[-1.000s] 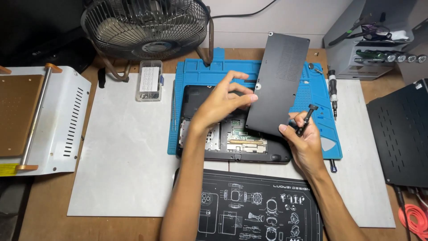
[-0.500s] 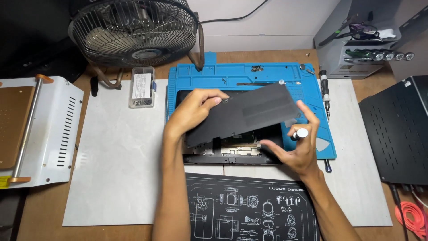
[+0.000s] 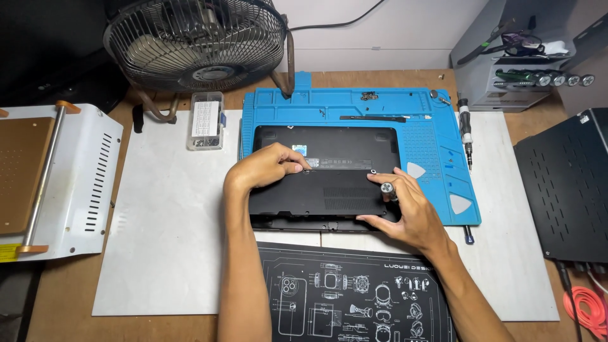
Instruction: Aligning the back cover of a laptop and securing it in place by tightening multiple screws with a screwdriver.
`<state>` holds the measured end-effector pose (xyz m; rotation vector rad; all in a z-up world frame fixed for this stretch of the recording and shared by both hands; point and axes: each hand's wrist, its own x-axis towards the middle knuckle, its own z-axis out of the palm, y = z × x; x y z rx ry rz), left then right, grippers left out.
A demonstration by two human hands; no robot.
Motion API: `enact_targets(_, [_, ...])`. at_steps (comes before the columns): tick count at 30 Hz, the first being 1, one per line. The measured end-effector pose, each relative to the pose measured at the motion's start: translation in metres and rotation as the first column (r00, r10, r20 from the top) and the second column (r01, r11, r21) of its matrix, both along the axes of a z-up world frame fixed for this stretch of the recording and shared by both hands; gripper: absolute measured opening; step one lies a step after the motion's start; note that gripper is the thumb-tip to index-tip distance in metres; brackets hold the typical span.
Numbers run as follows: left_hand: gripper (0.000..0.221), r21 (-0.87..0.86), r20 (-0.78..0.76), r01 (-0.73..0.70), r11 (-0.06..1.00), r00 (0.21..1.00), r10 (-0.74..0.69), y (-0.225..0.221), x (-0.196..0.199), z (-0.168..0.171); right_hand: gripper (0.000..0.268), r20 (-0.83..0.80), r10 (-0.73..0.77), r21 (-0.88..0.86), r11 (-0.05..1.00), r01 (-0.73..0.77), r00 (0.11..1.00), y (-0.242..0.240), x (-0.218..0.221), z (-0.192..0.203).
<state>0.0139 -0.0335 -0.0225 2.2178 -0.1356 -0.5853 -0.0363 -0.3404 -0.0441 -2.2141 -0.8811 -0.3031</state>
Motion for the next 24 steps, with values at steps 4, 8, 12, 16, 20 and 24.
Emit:
enact_targets(4, [0.014, 0.033, 0.031, -0.020, 0.999, 0.999, 0.019, 0.002, -0.001, 0.002, 0.043, 0.018, -0.029, -0.035, 0.999, 0.030, 0.999, -0.002, 0.001, 0.000])
enact_targets(8, [0.012, 0.033, 0.101, -0.131, 0.991, 0.987, 0.127, 0.011, -0.006, 0.006, 0.044, 0.027, -0.017, -0.023, 1.000, 0.018, 0.999, 0.000, 0.001, -0.003])
enact_targets(12, [0.017, 0.074, 0.116, -0.192, 0.979, 0.976, 0.183, 0.022, -0.017, 0.024, 0.045, -0.003, -0.010, -0.036, 0.999, 0.010, 1.000, 0.003, -0.001, -0.002])
enact_targets(16, [0.018, 0.139, 0.124, -0.246, 0.959, 0.965, 0.229, 0.042, -0.026, 0.027, 0.044, -0.016, -0.037, -0.035, 0.999, 0.036, 0.999, 0.002, 0.001, -0.012])
enact_targets(20, [0.020, 0.205, 0.037, -0.312, 0.928, 0.950, 0.311, 0.060, -0.027, 0.016, 0.045, -0.010, -0.041, -0.054, 0.998, 0.040, 0.999, 0.004, 0.000, -0.010])
enact_targets(24, [0.022, 0.194, -0.121, -0.388, 0.901, 0.902, 0.415, 0.051, -0.036, 0.026, 0.046, -0.006, -0.037, -0.085, 0.996, 0.036, 0.999, 0.004, 0.000, -0.006])
